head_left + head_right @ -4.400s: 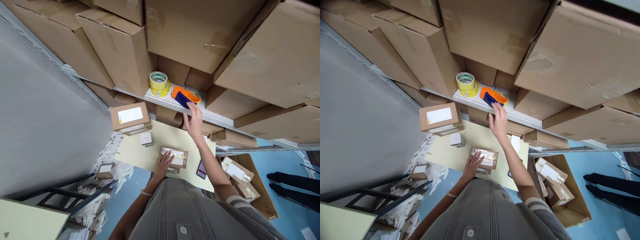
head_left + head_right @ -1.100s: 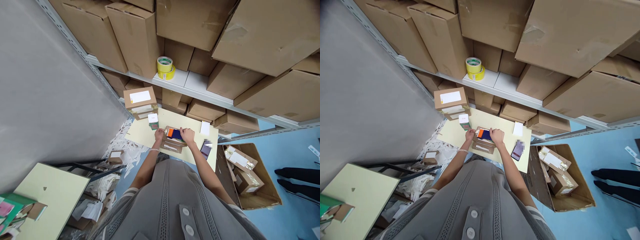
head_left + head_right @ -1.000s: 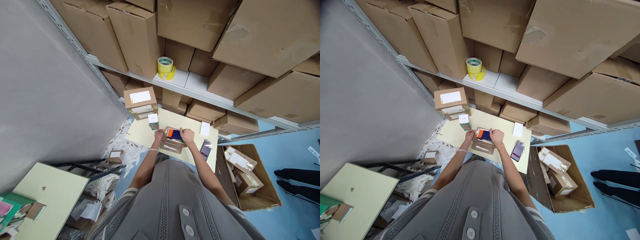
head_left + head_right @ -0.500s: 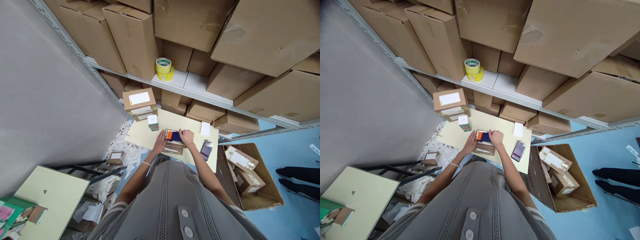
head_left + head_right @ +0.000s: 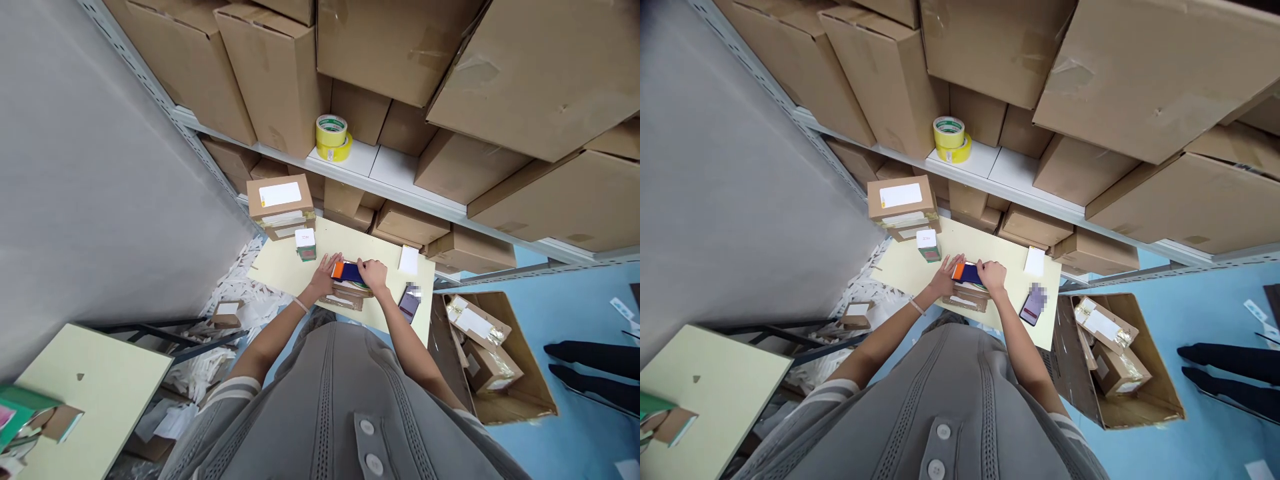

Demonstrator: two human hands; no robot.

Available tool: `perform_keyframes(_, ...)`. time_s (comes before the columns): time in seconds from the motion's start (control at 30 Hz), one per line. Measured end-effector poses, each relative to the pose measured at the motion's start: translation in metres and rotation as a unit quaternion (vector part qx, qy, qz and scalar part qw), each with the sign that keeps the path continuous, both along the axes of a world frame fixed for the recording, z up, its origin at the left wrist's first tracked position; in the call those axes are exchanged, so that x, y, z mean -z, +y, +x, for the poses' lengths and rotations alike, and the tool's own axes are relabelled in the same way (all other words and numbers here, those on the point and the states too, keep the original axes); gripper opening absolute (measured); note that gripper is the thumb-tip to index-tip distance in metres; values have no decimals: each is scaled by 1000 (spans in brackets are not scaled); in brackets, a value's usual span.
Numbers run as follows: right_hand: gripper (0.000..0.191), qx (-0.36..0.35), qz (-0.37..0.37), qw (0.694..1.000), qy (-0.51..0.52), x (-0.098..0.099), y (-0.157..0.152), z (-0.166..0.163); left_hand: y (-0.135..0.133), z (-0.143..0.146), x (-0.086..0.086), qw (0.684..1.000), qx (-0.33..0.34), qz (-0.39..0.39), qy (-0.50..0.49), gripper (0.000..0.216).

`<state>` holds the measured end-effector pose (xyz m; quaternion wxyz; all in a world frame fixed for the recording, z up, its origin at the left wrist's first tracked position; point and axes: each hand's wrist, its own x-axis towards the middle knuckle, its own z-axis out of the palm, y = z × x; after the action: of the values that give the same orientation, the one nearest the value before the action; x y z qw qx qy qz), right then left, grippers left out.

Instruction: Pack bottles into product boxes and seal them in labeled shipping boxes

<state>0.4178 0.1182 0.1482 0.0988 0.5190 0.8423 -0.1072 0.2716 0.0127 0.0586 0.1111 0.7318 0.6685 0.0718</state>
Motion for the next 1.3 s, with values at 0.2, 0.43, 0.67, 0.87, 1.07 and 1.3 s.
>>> perform_keyframes(0.2,60,-7,-30,1000,-7,-7,4,3,-3,0,3,1000,-10,-12,3,108)
perform_keyframes(0.43,62,-13,-42,999,-16,-11,-2,21,-3,-1,8,1000,0,-9,5,99)
perform_keyframes(0.67,66,-17,-2,999,-49,-29,27,82,-2,-2,12,1000,0,-2,11,91)
perform_keyframes(0.87,60,22,46,992,-115,-33,72,163,-1,-2,12,1000,-9,-1,-6,89)
perform_keyframes(1.07,56,22,17,990,-140,-14,75,156,0,-3,10,1000,-8,-15,-17,89)
perform_keyframes(1.3,56,23,-15,989,-146,4,72,142,0,-1,12,1000,-11,-16,-18,93)
